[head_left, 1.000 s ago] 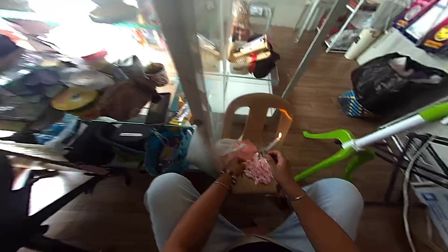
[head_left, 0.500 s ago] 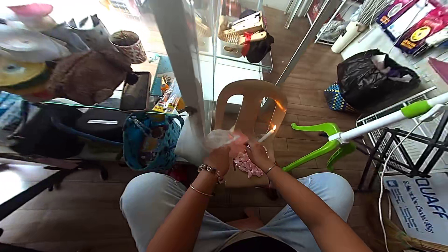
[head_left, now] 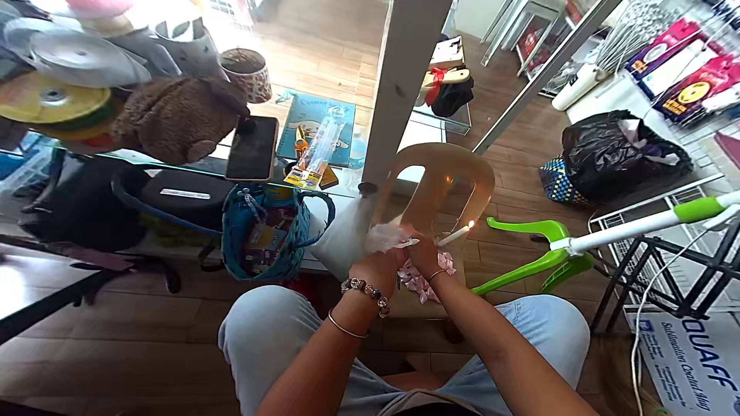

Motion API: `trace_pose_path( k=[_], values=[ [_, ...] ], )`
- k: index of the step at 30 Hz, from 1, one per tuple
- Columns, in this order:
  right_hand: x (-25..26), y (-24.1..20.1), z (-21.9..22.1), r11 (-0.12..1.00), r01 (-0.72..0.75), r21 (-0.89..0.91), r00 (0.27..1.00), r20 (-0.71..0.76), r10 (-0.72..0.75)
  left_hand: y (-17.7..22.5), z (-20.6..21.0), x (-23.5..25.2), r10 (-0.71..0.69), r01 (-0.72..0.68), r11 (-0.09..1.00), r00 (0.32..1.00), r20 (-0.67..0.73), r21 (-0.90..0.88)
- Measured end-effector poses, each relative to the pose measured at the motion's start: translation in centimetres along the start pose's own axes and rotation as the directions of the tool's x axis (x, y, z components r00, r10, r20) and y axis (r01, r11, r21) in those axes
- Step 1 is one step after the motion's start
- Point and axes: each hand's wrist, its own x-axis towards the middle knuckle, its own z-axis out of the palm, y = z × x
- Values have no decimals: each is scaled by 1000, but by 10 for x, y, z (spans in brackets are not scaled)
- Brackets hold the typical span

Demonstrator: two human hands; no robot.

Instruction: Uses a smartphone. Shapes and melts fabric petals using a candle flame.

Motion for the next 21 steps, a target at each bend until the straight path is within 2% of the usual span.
trace_pose_path(
  k=[3, 5, 7, 8, 10, 11, 13, 15, 16, 19, 21],
  values=[
    [0, 4, -13, 974, -38, 223, 999, -24, 44, 1, 2, 6, 35, -36, 999, 999, -25, -17],
    [4, 9, -16, 898, -69, 434, 995, -32, 91, 2, 4, 9, 62, -62, 998, 998, -26, -25],
    [1, 11, -21, 692, -150, 706, 982, 29, 184, 2, 4, 12, 101, -102, 994, 995, -24, -46],
    [-4, 10, -28, 525, -186, 831, 973, 80, 218, 1, 5, 14, 123, -126, 990, 992, -39, -69],
    [-20, 7, -46, 215, -221, 951, 960, 173, 221, 1, 4, 16, 169, -186, 972, 978, -119, -147],
    [-29, 6, -56, 124, -229, 966, 960, 203, 193, 1, 5, 16, 191, -227, 954, 964, -185, -195],
    [-51, 7, -74, 57, -230, 972, 968, 222, 120, 5, 7, 15, 217, -303, 919, 922, -320, -252],
    [-71, 9, -87, 69, -222, 973, 974, 218, 57, 11, 15, 18, 250, -376, 902, 856, -452, -214],
    [-79, 9, -91, 75, -215, 974, 976, 213, 36, 14, 22, 20, 278, -417, 894, 801, -530, -162],
    [-95, 8, -100, 89, -221, 971, 975, 221, 10, 20, 41, 32, 384, -498, 865, 573, -724, 65],
    [-100, 8, -101, 129, -233, 964, 972, 235, -2, 23, 49, 40, 423, -477, 859, 452, -785, 188]
  ],
)
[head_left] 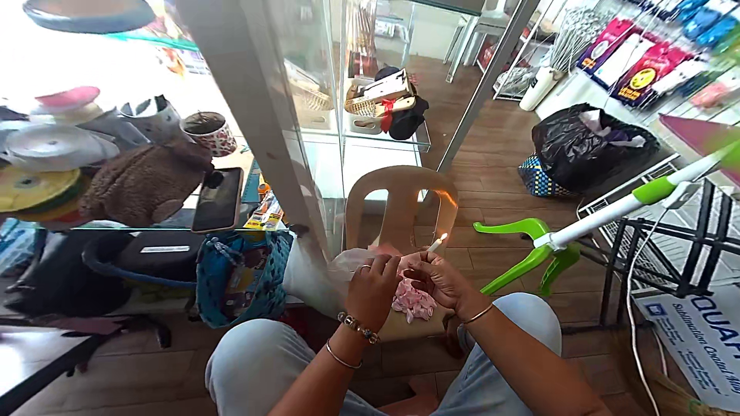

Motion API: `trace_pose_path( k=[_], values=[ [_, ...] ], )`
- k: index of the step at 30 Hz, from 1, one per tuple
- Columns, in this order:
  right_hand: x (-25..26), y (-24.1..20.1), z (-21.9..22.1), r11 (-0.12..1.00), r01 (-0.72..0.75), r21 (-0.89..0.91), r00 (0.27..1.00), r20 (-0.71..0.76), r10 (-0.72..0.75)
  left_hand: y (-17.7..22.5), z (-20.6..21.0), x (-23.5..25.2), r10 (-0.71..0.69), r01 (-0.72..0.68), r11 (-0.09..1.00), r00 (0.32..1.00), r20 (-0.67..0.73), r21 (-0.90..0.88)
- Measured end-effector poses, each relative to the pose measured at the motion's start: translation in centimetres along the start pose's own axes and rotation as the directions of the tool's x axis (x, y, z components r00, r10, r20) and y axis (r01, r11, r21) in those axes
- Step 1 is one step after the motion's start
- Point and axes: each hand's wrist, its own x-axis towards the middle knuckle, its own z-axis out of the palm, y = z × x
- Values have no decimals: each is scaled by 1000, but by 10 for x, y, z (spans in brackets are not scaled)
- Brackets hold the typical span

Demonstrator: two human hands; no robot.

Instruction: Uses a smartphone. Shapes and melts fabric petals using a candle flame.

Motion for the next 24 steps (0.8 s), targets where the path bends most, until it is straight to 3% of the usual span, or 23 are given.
trace_pose_path(
  k=[5, 9, 12, 16, 21, 24],
  values=[
    [-2, -1, -1, 998, -35, -45, 998, 49, 37, -2, 19, -2, 131, -80, 962, 974, -187, 260],
    [-1, -5, -9, 994, -71, -82, 994, 75, 78, -2, 24, 2, 100, -56, 971, 978, -181, 234],
    [-2, -10, -15, 991, -73, -115, 993, 88, 83, 0, 19, 6, -84, 84, 994, 996, 5, -75],
    [-5, -16, -22, 982, -12, -189, 996, 90, 29, -3, 11, 14, -238, 355, 805, 927, 291, -475],
    [-6, -18, -31, 922, 123, -367, 988, 131, -79, 3, -1, 21, -312, 609, 517, 789, 530, -601],
    [-7, -19, -34, 899, 167, -405, 980, 167, -107, 8, -7, 23, -325, 683, 400, 729, 603, -610]
  ],
)
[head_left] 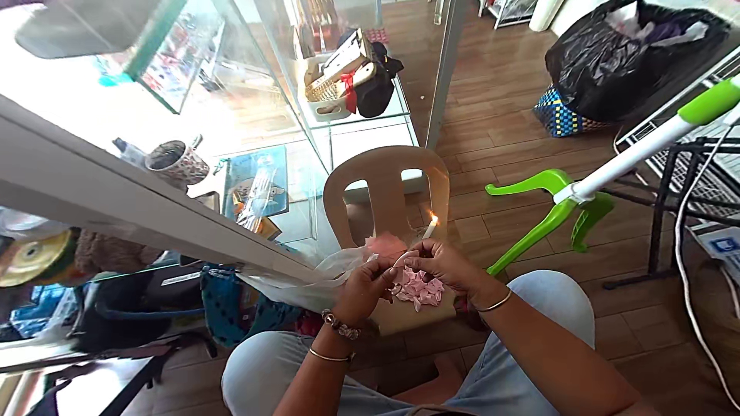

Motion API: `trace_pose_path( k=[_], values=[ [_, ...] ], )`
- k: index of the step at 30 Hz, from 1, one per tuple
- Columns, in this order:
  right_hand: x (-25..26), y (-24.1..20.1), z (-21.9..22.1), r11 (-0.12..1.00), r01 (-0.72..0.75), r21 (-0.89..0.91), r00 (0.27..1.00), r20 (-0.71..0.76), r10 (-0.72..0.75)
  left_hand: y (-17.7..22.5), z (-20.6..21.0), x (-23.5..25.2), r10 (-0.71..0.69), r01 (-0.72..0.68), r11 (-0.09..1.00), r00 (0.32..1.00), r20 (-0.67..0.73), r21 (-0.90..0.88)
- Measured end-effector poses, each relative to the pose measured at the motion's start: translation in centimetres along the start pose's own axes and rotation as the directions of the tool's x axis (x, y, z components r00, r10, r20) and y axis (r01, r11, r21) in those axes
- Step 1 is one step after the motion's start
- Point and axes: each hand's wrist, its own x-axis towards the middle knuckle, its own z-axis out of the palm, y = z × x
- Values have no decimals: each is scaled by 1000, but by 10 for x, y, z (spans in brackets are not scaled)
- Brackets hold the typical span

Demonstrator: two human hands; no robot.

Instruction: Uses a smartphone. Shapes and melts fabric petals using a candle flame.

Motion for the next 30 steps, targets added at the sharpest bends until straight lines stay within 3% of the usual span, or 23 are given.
trace_pose_path(
  k=[8, 12, 15, 17, 19, 21, 23, 30],
  values=[
    [3, 3, 0, 998, 52, -37, 997, 54, -50, -2, 0, -1, 12, -12, 999, 1000, -15, -42],
    [4, 2, 2, 996, 59, -70, 998, 37, -57, 2, -3, -3, -55, 55, 997, 998, -1, -52],
    [4, 4, 4, 970, 172, -170, 985, 30, -169, 2, -5, -3, -116, 116, 987, 993, -1, -111],
    [4, 11, 7, 876, 355, -327, 930, 34, -365, 2, -4, -3, -160, 152, 973, 987, -28, -175],
    [5, 23, 12, 685, 517, -514, 821, 70, -566, 3, -2, -3, -209, 186, 941, 976, -56, -281],
    [6, 32, 17, 492, 578, -651, 718, 119, -686, 5, -1, -2, -257, 219, 893, 965, -47, -393],
    [7, 37, 21, 367, 588, -720, 651, 152, -744, 5, -2, -2, -278, 232, 843, 960, -24, -485],
    [8, 39, 22, 318, 569, -759, 640, 166, -750, 2, -5, -1, -215, 185, 825, 977, 7, -534]
  ],
)
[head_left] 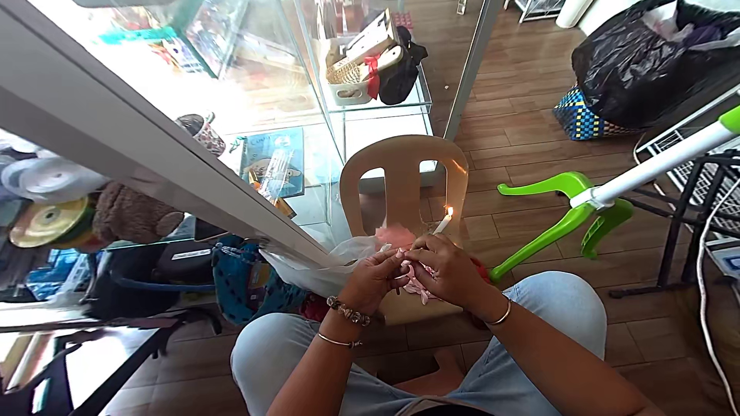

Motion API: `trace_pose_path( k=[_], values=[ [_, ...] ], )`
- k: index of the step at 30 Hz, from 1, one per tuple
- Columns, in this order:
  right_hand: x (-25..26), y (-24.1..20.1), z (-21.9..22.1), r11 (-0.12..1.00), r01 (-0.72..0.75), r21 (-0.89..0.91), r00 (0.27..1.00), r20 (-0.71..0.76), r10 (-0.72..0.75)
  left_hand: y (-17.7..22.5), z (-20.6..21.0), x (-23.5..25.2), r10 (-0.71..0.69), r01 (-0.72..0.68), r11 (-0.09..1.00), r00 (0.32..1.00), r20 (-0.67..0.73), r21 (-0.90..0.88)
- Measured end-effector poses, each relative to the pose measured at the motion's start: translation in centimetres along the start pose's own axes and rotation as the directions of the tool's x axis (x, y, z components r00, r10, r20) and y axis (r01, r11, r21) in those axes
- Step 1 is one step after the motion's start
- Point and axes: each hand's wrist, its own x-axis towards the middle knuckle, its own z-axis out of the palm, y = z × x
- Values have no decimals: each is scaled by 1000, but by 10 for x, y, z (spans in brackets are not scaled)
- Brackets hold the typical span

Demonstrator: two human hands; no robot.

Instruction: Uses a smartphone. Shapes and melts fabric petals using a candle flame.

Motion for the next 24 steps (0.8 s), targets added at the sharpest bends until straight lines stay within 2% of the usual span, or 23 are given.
trace_pose_path(
  k=[3, 6, 8, 11, 14, 17, 21, 24],
  values=[
    [0, -1, -2, 996, -52, 69, 998, 37, 49, -2, 0, 0, 28, -28, 999, 1000, -9, 24],
    [2, -3, -5, 922, -204, 329, 979, 98, 181, -3, 1, 1, 55, -55, 998, 997, -45, 5],
    [6, -7, -7, 790, -334, 514, 941, 137, 309, -3, 3, 2, 74, -77, 997, 993, -96, -25],
    [14, -16, -7, 499, -529, 686, 823, 272, 499, -4, 7, 4, 98, -116, 989, 977, -191, -88],
    [20, -20, -2, 268, -609, 747, 722, 380, 579, -5, 10, 5, 122, -152, 981, 968, -221, -123],
    [25, -23, 2, 86, -621, 779, 649, 449, 614, -5, 10, 6, 135, -166, 978, 966, -221, -128],
    [28, -26, 3, -41, -613, 789, 588, 490, 644, -6, 7, 5, 143, -172, 978, 965, -220, -121],
    [28, -25, 4, -59, -609, 791, 576, 493, 652, -5, 7, 4, 142, -169, 980, 964, -223, -106]
  ],
)
